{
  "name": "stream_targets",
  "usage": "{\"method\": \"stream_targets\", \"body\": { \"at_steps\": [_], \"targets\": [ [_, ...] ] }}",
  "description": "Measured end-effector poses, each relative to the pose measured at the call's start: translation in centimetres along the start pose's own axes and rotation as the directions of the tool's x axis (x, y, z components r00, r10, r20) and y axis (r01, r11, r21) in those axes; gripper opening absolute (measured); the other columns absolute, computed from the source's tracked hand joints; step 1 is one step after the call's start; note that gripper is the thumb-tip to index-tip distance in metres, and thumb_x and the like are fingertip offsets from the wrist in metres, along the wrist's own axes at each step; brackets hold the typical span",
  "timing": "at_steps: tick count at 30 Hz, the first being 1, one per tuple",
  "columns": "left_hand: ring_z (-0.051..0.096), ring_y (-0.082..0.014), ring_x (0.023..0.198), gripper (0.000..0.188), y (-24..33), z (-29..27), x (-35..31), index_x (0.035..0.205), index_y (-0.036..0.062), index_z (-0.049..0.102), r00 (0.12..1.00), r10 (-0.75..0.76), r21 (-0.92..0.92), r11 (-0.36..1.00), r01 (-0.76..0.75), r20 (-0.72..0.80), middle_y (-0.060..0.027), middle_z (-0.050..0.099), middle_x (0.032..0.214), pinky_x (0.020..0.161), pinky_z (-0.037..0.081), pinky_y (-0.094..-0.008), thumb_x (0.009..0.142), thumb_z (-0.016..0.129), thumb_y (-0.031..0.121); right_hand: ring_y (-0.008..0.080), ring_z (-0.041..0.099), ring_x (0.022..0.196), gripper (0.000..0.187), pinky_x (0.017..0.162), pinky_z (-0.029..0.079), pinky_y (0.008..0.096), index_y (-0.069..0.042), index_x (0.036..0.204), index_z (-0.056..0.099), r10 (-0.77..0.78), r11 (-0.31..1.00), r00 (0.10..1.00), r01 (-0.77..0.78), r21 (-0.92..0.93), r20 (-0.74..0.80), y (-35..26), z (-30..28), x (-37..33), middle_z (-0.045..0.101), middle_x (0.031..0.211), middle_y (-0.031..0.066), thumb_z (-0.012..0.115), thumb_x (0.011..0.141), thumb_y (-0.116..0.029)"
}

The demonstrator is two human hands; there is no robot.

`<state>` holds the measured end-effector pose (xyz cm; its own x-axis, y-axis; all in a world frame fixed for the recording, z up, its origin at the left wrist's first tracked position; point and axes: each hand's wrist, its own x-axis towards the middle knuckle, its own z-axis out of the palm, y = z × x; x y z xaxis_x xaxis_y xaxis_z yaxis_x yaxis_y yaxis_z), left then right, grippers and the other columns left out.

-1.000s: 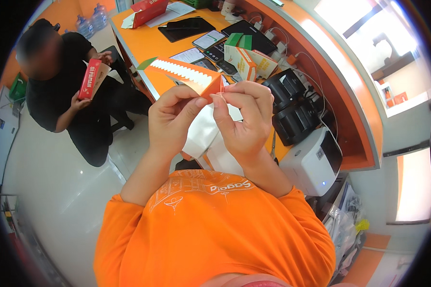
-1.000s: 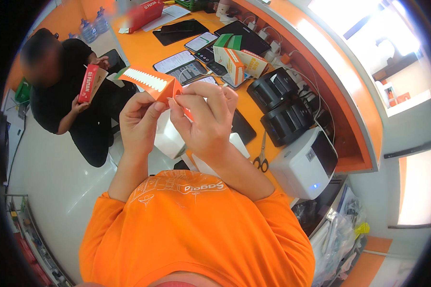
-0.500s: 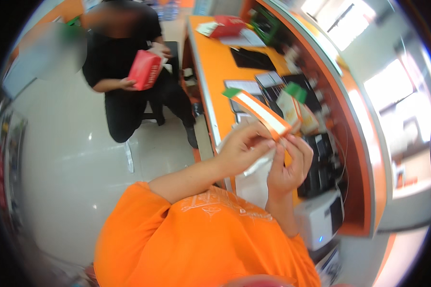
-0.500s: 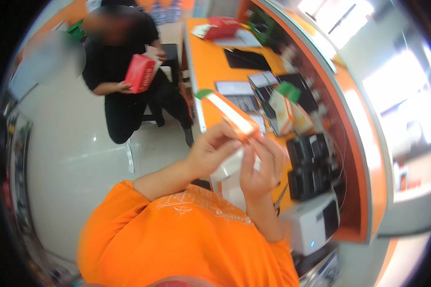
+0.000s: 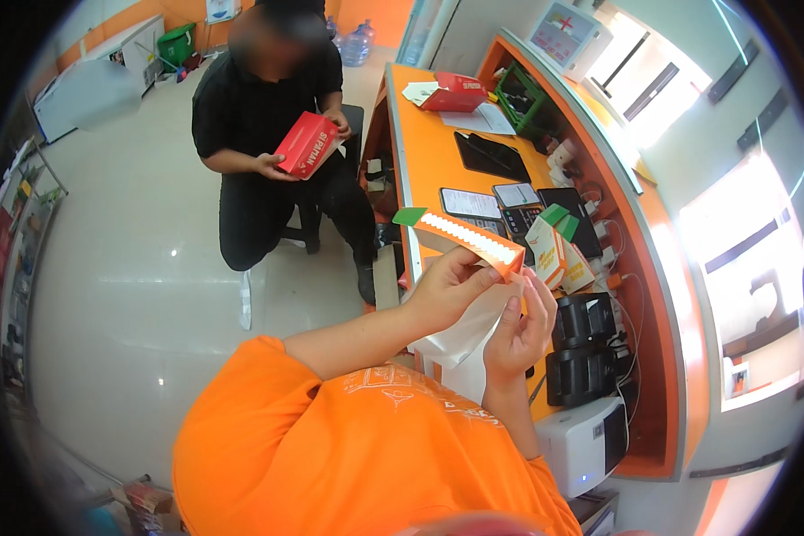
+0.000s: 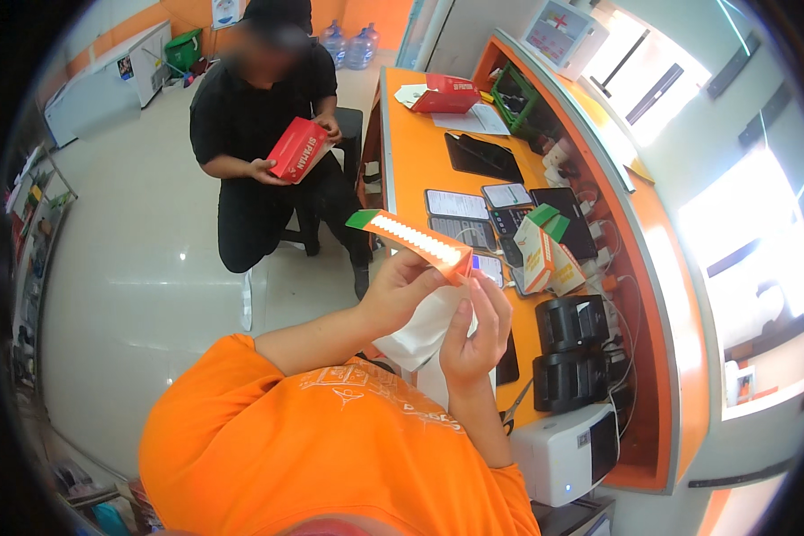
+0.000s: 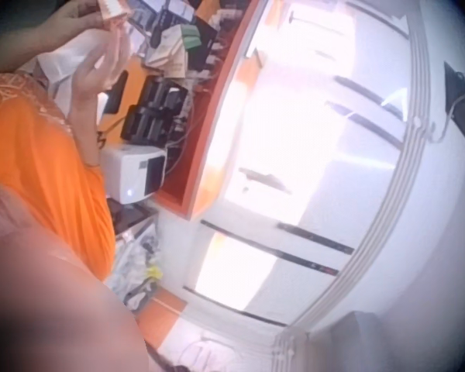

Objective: The person folds and assembles flat paperboard into small rectangular boxes. They fold the flaps, tuck the tabs, and form the box shape by hand, repeating the process for multiple units.

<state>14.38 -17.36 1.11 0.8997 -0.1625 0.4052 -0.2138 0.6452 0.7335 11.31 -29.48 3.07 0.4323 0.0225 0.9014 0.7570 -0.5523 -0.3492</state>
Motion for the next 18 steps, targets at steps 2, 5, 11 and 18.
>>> {"method": "stream_targets", "body": {
  "at_steps": [2, 5, 11, 18],
  "targets": [
    [0.06, -0.0136, 0.101, 0.028, 0.0, 0.0, -0.1, 0.118, -0.0003, 0.054, 1.0, -0.002, 0.011, 1.0, 0.002, 0.0, -0.0072, 0.062, 0.109, 0.089, 0.048, -0.0272, 0.093, 0.058, 0.013, 0.0319, 0.059, 0.104, 0.023, 0.089, 0.048, 0.0377, 0.004, 0.107, 0.062, -0.038, 0.998, 0.999, 0.04, -0.051, 0.033, -0.2, -0.3, -0.1, 0.059, 0.113, 0.0191, 0.056, 0.085, 0.005],
    [0.059, -0.0132, 0.102, 0.028, 0.1, 0.0, -0.5, 0.118, 0.0, 0.054, 0.999, -0.024, 0.019, 1.0, 0.025, -0.033, -0.0071, 0.061, 0.111, 0.088, 0.048, -0.027, 0.094, 0.058, 0.013, 0.0328, 0.059, 0.104, 0.027, 0.088, 0.049, 0.0387, 0.004, 0.109, 0.063, -0.136, 0.98, 0.987, 0.147, -0.132, 0.092, -0.5, -0.2, -0.1, 0.058, 0.114, 0.0189, 0.057, 0.083, 0.009],
    [0.055, -0.0127, 0.106, 0.028, 0.8, -0.8, -1.3, 0.122, 0.0015, 0.051, 0.993, -0.029, -0.134, 0.991, 0.014, -0.117, -0.0062, 0.058, 0.114, 0.091, 0.045, -0.0277, 0.096, 0.05, 0.013, 0.0362, 0.048, 0.118, 0.036, 0.096, 0.041, 0.0435, 0.002, 0.115, 0.062, -0.113, 0.972, 0.963, 0.159, -0.176, 0.246, -0.6, 1.9, -0.8, 0.05, 0.127, 0.0201, 0.063, 0.078, 0.002],
    [0.051, -0.0106, 0.096, 0.023, 3.2, -4.1, -1.7, 0.11, 0.0045, 0.055, 0.994, 0.04, 0.182, 0.983, -0.022, -0.099, -0.0023, 0.055, 0.102, 0.087, 0.043, -0.0276, 0.092, 0.058, 0.019, 0.0289, 0.052, 0.111, 0.046, 0.094, 0.037, 0.0375, -0.001, 0.127, 0.053, -0.02, 0.998, 0.827, -0.015, 0.059, 0.562, 0.7, 2.3, -1.9, 0.051, 0.129, 0.0175, 0.058, 0.088, -0.024]
  ]
}}
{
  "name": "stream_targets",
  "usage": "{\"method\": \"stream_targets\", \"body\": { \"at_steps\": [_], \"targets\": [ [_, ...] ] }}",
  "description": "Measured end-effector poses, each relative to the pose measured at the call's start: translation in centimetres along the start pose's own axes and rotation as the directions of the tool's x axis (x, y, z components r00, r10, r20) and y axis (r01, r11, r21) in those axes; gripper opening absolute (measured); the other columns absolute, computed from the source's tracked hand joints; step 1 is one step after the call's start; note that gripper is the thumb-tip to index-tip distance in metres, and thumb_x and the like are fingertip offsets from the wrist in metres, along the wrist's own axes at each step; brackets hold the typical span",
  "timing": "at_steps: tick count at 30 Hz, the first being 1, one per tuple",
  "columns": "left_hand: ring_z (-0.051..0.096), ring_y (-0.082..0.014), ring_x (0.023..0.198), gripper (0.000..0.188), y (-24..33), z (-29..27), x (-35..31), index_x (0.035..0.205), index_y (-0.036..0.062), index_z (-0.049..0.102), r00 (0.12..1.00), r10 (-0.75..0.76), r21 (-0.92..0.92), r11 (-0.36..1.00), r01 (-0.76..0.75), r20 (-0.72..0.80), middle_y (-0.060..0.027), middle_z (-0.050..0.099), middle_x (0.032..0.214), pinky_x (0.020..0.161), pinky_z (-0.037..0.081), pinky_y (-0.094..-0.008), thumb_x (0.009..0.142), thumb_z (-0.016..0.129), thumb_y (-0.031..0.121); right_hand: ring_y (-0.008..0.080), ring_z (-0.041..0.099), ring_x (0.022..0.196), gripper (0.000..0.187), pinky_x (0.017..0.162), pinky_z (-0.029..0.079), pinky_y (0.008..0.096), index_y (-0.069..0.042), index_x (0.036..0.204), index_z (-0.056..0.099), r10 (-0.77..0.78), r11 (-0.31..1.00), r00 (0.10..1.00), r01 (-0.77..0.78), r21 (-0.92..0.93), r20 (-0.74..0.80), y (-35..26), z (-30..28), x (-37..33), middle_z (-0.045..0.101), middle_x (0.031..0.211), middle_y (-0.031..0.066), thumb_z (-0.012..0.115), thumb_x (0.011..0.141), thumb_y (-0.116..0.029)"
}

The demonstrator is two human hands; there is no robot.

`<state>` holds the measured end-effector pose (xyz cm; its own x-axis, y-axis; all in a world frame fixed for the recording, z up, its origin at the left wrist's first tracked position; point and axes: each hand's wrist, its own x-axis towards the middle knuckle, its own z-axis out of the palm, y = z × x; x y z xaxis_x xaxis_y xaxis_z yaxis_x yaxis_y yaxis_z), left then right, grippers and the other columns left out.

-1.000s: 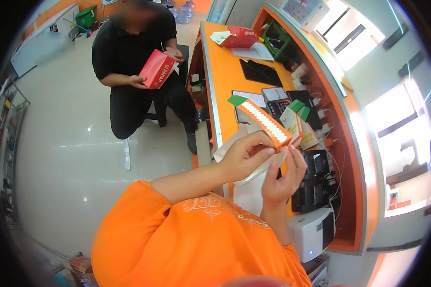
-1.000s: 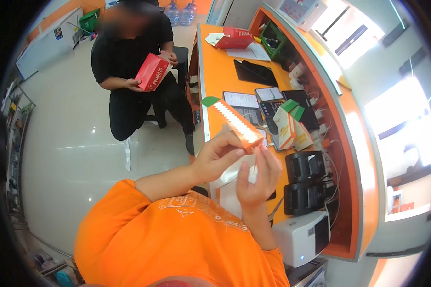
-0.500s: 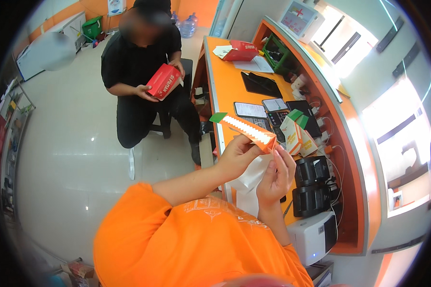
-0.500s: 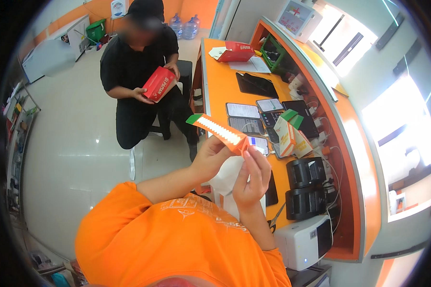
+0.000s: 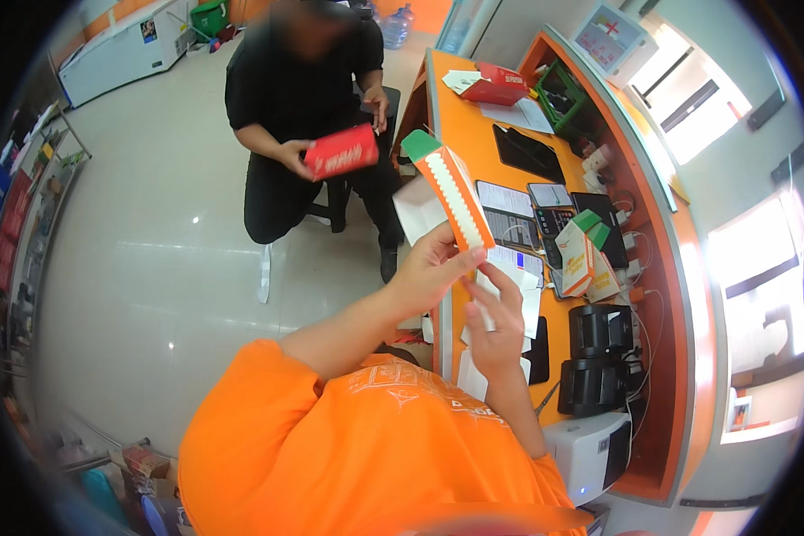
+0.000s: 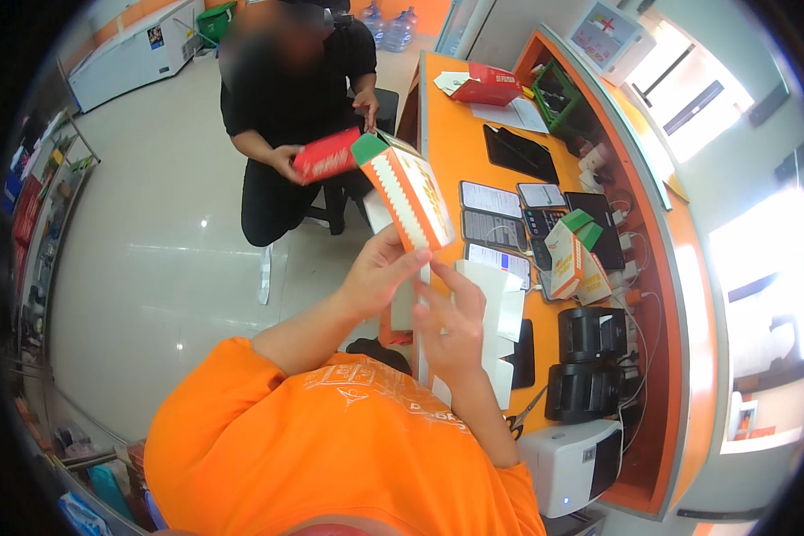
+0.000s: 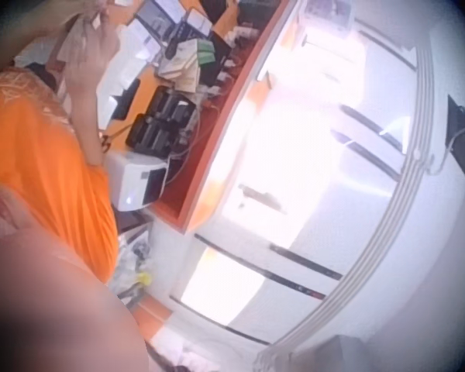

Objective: The person folds and assembles flat paperboard into small rectangular boxes. They fold the flaps, tuck the tabs, and form the box shape by hand, repeating the process for multiple units.

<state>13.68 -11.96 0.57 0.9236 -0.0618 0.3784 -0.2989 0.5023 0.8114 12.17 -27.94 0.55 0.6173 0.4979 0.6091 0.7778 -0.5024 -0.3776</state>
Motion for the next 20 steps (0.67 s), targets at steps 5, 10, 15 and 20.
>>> {"method": "stream_targets", "body": {
  "at_steps": [5, 10, 15, 20],
  "targets": [
    [0.051, -0.0184, 0.112, 0.016, 2.0, -3.1, -1.5, 0.09, 0.0122, 0.06, 0.929, -0.063, 0.878, 0.357, -0.32, 0.364, -0.0009, 0.055, 0.103, 0.105, 0.026, -0.06, 0.075, 0.064, 0.013, 0.0215, 0.059, 0.097, 0.078, 0.086, 0.04, 0.0326, -0.003, 0.136, 0.041, 0.537, 0.277, 0.816, -0.408, 0.87, 0.212, 3.8, -1.3, -1.5, 0.052, 0.13, 0.0104, 0.031, 0.091, -0.066],
    [0.03, -0.0199, 0.135, 0.017, -0.9, -2.8, -3.6, 0.082, 0.022, 0.067, 0.883, -0.162, 0.897, 0.028, -0.442, 0.44, 0.0022, 0.051, 0.118, 0.105, 0.001, -0.0705, 0.066, 0.073, 0.02, 0.0233, 0.053, 0.114, 0.082, 0.093, 0.043, 0.0393, -0.003, 0.135, 0.04, 0.703, 0.077, 0.661, -0.438, 0.896, 0.263, 6.4, -1.2, -3.5, 0.053, 0.128, 0.01, 0.04, 0.087, -0.069],
    [0.031, -0.0221, 0.135, 0.016, -4.0, -3.8, -3.9, 0.081, 0.021, 0.065, 0.874, -0.123, 0.879, -0.024, -0.476, 0.47, 0.0003, 0.05, 0.124, 0.104, 0.004, -0.0715, 0.068, 0.073, 0.019, 0.0262, 0.053, 0.115, 0.059, 0.098, 0.041, 0.0418, 0.0, 0.136, 0.038, 0.821, -0.02, 0.423, -0.65, 0.76, 0.384, 7.0, -2.2, -5.3, 0.053, 0.128, 0.0129, 0.052, 0.09, -0.034],
    [0.034, -0.0237, 0.134, 0.033, -5.5, -2.9, -4.0, 0.099, 0.0196, 0.064, 0.901, -0.092, 0.904, 0.107, -0.413, 0.423, -0.0022, 0.051, 0.125, 0.105, 0.005, -0.0698, 0.067, 0.073, 0.019, 0.0284, 0.054, 0.116, 0.068, 0.097, 0.043, 0.047, -0.003, 0.141, 0.028, 0.725, -0.007, 0.455, -0.746, 0.666, 0.517, 5.1, -1.6, -5.8, 0.054, 0.127, 0.0139, 0.058, 0.084, -0.027]
  ]
}}
